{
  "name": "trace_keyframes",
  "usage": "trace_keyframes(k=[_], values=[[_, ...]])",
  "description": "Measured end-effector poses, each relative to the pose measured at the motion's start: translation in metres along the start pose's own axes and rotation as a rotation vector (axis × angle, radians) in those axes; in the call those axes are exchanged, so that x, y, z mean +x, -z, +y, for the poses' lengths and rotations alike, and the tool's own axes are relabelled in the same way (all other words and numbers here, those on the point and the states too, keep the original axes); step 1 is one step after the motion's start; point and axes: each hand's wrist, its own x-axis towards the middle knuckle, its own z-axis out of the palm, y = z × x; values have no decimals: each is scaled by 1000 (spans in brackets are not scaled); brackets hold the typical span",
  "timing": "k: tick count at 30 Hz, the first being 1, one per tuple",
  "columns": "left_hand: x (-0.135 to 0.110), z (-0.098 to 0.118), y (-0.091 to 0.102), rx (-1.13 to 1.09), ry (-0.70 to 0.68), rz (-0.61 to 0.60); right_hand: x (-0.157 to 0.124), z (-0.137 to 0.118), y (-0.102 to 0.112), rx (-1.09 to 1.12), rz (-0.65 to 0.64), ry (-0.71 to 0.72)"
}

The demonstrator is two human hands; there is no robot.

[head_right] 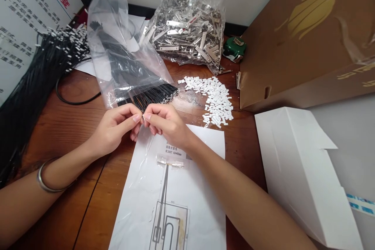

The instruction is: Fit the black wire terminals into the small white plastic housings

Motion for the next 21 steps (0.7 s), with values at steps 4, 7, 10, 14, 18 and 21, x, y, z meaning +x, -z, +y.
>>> trace_keyframes(k=[4,7,10,14,18,21], values=[[0,0,-1,-41,14,38,0,-1,0,6,-3,1],[1,0,-1,-82,31,51,0,-1,0,2,6,13],[2,0,-1,-108,46,51,0,0,0,1,20,15],[2,1,1,-118,47,56,0,1,0,12,31,33],[3,2,2,-133,51,37,0,1,-1,-3,31,43],[4,1,3,-150,63,13,0,2,0,-25,19,50]])
